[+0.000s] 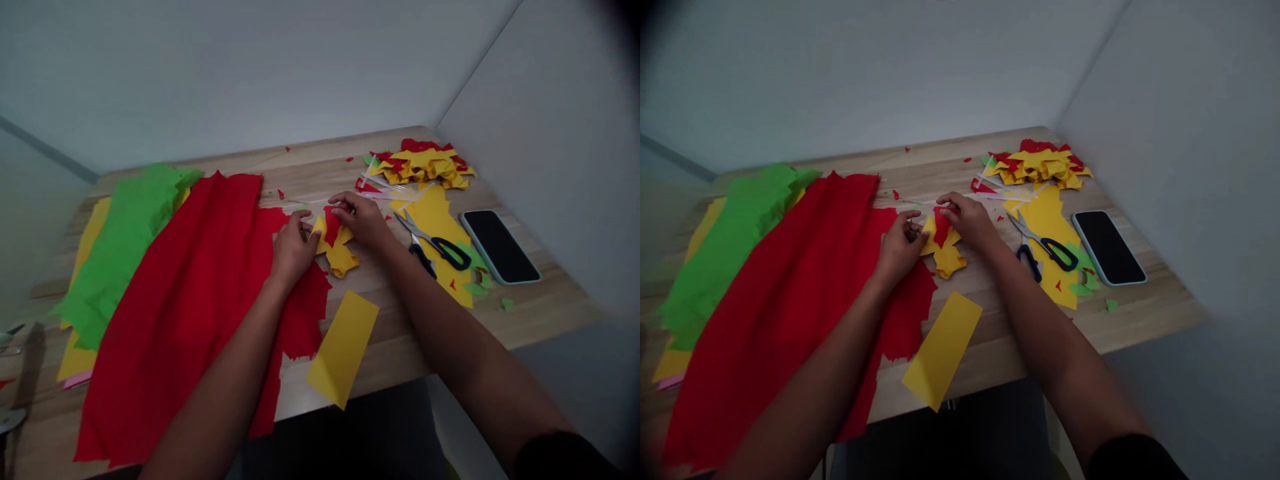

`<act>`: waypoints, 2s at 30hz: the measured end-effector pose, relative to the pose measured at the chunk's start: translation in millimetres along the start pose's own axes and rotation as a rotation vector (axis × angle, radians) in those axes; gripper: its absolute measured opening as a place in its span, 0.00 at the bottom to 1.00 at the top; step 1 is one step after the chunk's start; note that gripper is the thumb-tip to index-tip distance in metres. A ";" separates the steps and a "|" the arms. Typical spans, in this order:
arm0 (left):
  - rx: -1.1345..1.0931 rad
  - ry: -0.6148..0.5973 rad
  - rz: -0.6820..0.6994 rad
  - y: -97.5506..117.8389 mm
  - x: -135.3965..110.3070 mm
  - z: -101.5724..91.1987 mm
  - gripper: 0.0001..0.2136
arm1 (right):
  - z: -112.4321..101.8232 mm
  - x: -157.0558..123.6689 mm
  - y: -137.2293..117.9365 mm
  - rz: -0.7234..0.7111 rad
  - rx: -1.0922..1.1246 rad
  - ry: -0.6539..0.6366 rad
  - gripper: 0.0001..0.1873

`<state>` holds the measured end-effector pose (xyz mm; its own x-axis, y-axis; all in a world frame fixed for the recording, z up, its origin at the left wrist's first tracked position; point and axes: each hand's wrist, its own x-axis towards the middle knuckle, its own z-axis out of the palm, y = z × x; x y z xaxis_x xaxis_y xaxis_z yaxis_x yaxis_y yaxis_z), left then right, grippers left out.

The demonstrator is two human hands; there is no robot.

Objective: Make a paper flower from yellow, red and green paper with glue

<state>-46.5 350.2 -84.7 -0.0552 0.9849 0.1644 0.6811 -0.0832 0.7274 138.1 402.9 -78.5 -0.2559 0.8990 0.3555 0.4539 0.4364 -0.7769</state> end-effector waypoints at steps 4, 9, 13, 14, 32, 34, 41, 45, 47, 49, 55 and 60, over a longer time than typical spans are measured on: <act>-0.030 -0.034 0.034 -2.5 0.9 1.0 0.20 | 2.1 1.5 7.2 0.035 -0.012 0.023 0.14; 0.052 -0.064 0.079 2.3 -1.7 -1.5 0.19 | 5.4 1.2 11.7 0.050 0.000 0.028 0.15; 0.059 -0.059 0.088 2.9 -2.4 -1.2 0.17 | 8.5 0.1 12.9 0.063 0.059 0.032 0.15; 0.056 -0.057 0.087 2.6 -2.5 -1.0 0.16 | 9.0 -0.1 13.1 0.071 0.068 0.031 0.15; -0.083 0.120 0.215 2.1 -0.7 0.5 0.09 | -1.9 -8.3 -15.3 -0.114 0.252 0.068 0.17; -0.193 0.167 0.192 2.4 -0.1 1.3 0.08 | -1.2 -10.5 -15.4 -0.105 0.266 0.113 0.19; -0.428 0.118 0.090 6.4 0.6 2.3 0.12 | 9.5 -8.9 -8.2 -0.062 0.249 0.151 0.20; -0.265 0.060 0.183 10.8 -4.1 -2.5 0.13 | 11.7 -9.4 -12.3 -0.093 0.325 0.134 0.14; -0.151 0.038 0.194 18.2 -7.2 -9.8 0.12 | 11.6 -9.5 -11.8 -0.081 0.368 0.169 0.13; -0.096 0.059 0.174 31.2 -8.1 -20.3 0.12 | 11.6 -9.3 -9.2 -0.067 0.364 0.223 0.14; -0.166 0.043 0.166 82.8 11.0 -62.6 0.11 | 14.2 -10.8 -2.6 -0.067 0.324 0.337 0.11; -0.033 0.063 0.132 86.2 -2.9 -122.1 0.11 | 14.9 -14.8 1.0 -0.050 0.327 0.335 0.10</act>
<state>-76.8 321.6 58.9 -0.0135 0.9536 0.3009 0.6612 -0.2172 0.7181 129.5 389.4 -92.3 0.0439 0.8633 0.5028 0.1417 0.4928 -0.8585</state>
